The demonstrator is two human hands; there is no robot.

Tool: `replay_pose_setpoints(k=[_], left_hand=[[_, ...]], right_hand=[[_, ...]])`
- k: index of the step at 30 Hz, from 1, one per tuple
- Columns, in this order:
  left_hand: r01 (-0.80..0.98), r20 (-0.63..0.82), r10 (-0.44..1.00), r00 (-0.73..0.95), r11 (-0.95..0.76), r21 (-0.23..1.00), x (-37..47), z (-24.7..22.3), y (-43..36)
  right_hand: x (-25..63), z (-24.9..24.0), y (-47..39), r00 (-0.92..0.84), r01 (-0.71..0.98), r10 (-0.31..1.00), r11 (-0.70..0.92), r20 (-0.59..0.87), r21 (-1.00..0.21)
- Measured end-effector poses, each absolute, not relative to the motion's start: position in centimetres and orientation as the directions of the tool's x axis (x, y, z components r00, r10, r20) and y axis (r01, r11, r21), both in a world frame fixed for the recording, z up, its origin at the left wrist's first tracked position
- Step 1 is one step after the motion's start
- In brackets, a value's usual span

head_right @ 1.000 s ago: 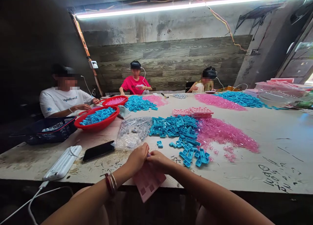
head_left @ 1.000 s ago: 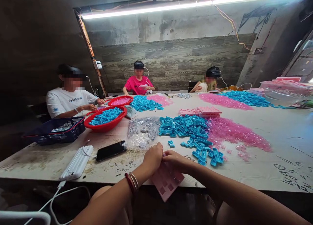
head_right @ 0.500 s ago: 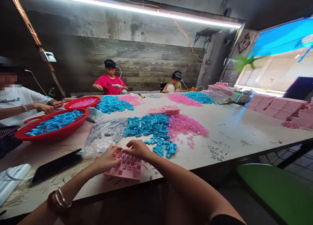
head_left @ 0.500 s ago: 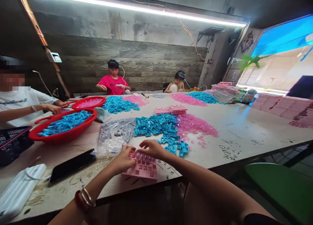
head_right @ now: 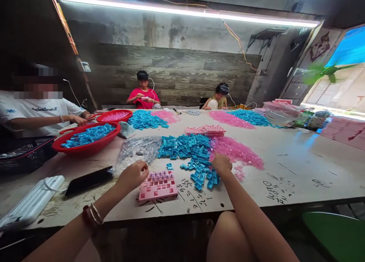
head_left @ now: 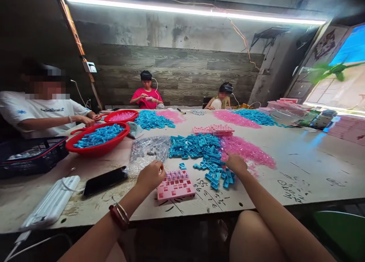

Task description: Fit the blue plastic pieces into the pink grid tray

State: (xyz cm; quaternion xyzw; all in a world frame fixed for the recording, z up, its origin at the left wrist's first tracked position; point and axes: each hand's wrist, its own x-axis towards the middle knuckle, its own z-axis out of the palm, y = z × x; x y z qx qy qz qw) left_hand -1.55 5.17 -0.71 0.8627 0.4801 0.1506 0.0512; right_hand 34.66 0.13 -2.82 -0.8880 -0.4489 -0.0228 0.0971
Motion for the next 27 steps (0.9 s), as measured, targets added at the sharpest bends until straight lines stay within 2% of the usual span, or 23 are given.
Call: replay_pose_setpoints(k=[3, 10, 16, 27], left_hand=[[0.844, 0.286, 0.867, 0.409, -0.478, 0.242, -3.0, -1.4, 8.3], [0.879, 0.246, 0.891, 0.382, -0.432, 0.202, -5.4, -5.3, 14.7], [0.821, 0.262, 0.842, 0.472, -0.528, 0.216, -5.6, -5.6, 14.9], [0.735, 0.278, 0.808, 0.519, -0.588, 0.337, -5.7, -4.4, 13.3]], right_hand=[[35.9, -3.8, 0.4, 0.594, 0.802, 0.795, -0.572, 0.126, -0.174], [37.1, -4.8, 1.0, 0.562, 0.822, 0.806, -0.519, 0.185, -0.235], [37.6, -5.2, 1.0, 0.535, 0.837, 0.811, -0.47, 0.238, -0.28], [37.0, -4.0, 0.7, 0.541, 0.831, 0.763, -0.419, 0.353, -0.366]])
